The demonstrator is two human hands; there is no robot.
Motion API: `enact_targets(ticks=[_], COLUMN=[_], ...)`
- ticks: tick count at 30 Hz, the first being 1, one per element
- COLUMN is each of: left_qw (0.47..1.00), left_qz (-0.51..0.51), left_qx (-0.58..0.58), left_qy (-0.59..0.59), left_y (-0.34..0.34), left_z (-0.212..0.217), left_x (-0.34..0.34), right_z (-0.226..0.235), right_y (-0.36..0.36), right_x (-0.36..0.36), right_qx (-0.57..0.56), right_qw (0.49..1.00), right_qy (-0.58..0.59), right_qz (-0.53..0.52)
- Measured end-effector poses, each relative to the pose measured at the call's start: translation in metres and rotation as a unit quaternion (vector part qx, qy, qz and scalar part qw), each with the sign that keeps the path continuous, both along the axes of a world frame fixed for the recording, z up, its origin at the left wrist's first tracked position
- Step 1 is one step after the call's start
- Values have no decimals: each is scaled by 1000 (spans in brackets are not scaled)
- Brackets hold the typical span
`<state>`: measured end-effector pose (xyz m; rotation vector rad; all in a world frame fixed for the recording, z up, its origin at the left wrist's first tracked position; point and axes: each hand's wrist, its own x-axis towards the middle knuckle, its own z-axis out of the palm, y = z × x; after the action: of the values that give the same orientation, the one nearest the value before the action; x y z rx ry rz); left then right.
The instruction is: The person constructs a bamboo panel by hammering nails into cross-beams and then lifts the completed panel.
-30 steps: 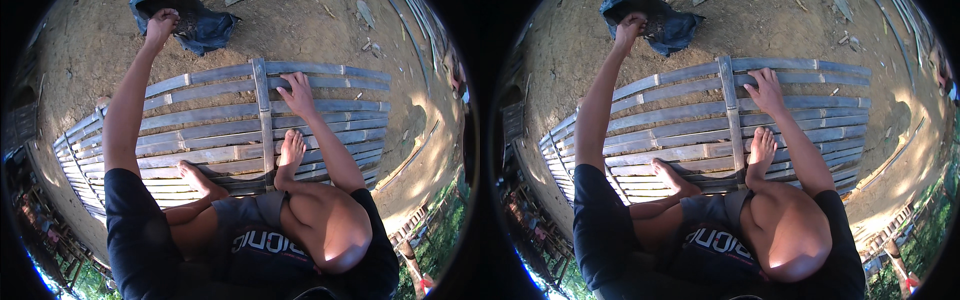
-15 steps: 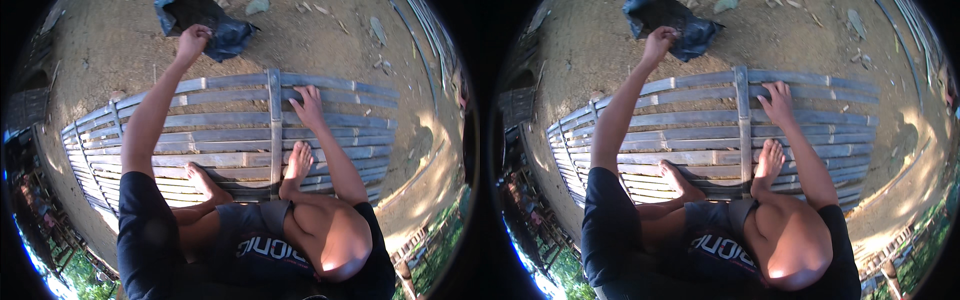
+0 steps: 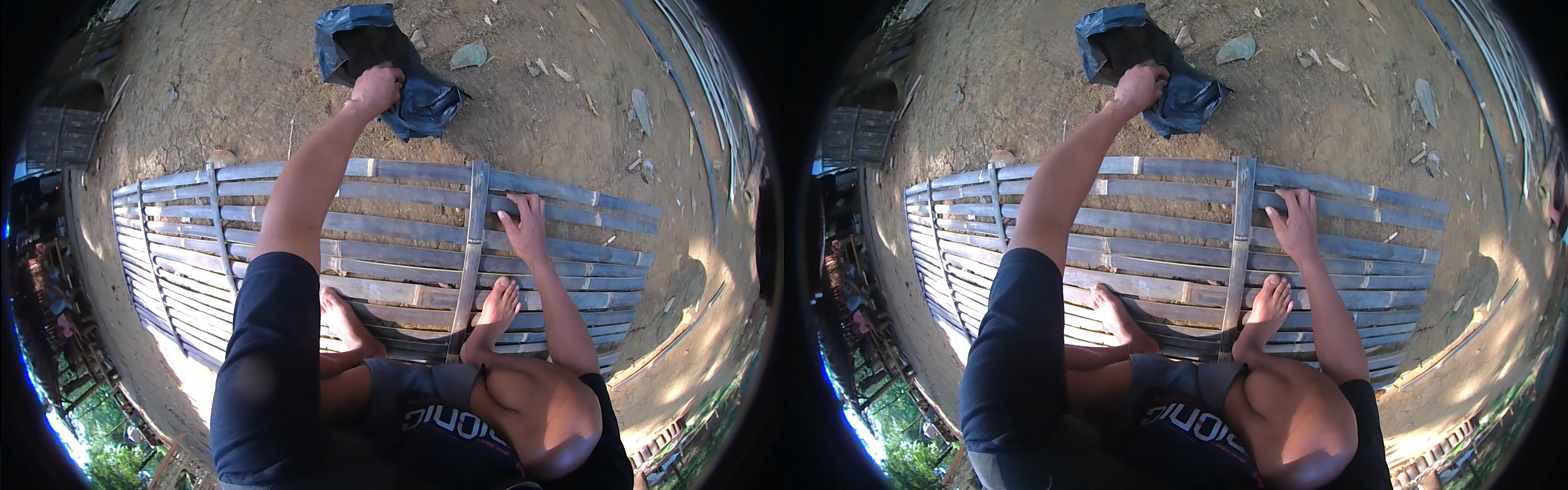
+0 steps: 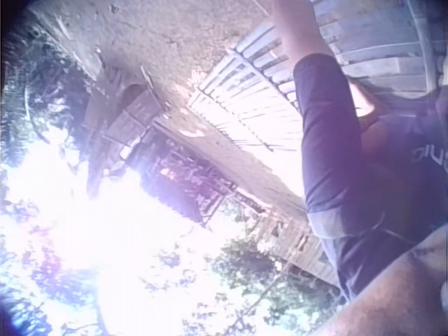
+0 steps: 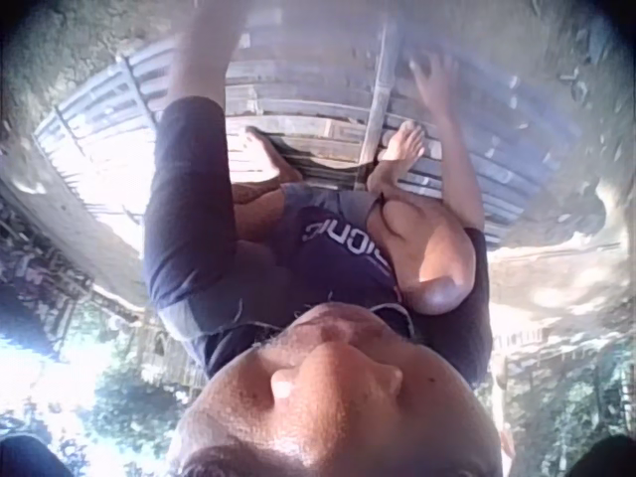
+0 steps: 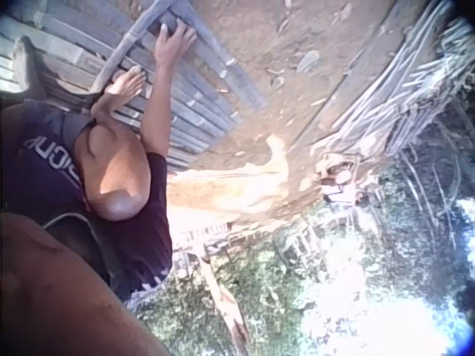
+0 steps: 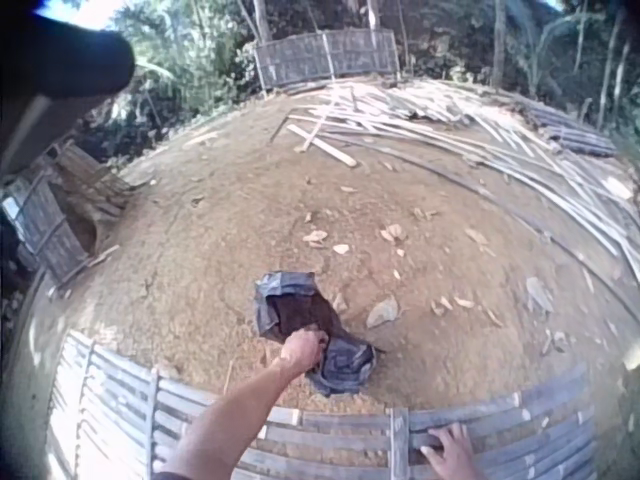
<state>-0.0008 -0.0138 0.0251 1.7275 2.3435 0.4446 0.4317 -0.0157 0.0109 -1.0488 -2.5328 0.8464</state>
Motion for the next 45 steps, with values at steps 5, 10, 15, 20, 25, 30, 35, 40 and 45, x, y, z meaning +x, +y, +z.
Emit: enact_targets(ticks=[5, 10, 15, 20, 25, 30, 35, 40, 45], left_qw=[988, 983, 989, 982, 999, 996, 978, 904, 849], left_qz=[-52, -70, -47, -100, 17, 49, 146, 179, 202], left_qx=[44, -50, -14, -47, -6, 30, 32, 82, 72], left_qy=[140, 161, 138, 152, 41, -61, -146, -380, -483], left_y=[-1, 6, 0, 20, 8, 22, 19, 19, 14], left_z=[-6, 3, -4, -6, -25, -25, -27, -13, 5], left_x=[8, 10, -2, -6, -20, -9, -20, -9, -26], right_z=[0, 2, -1, 1, -2, 1, -3, -8, -1], right_y=[0, 1, -6, 4, 3, 3, 3, -1, -3], right_x=[-1, 0, -10, -3, -7, 13, 4, 10, -4], right_qx=[4, 7, -2, 33, 1, -27, -17, -9, -11], right_qw=[1000, 1000, 1000, 999, 1000, 999, 1000, 1000, 1000], right_qy=[-8, -14, -7, -1, -8, -26, 3, 2, 3], right_qz=[-1, -3, -3, -9, -8, -28, -12, -25, -19])
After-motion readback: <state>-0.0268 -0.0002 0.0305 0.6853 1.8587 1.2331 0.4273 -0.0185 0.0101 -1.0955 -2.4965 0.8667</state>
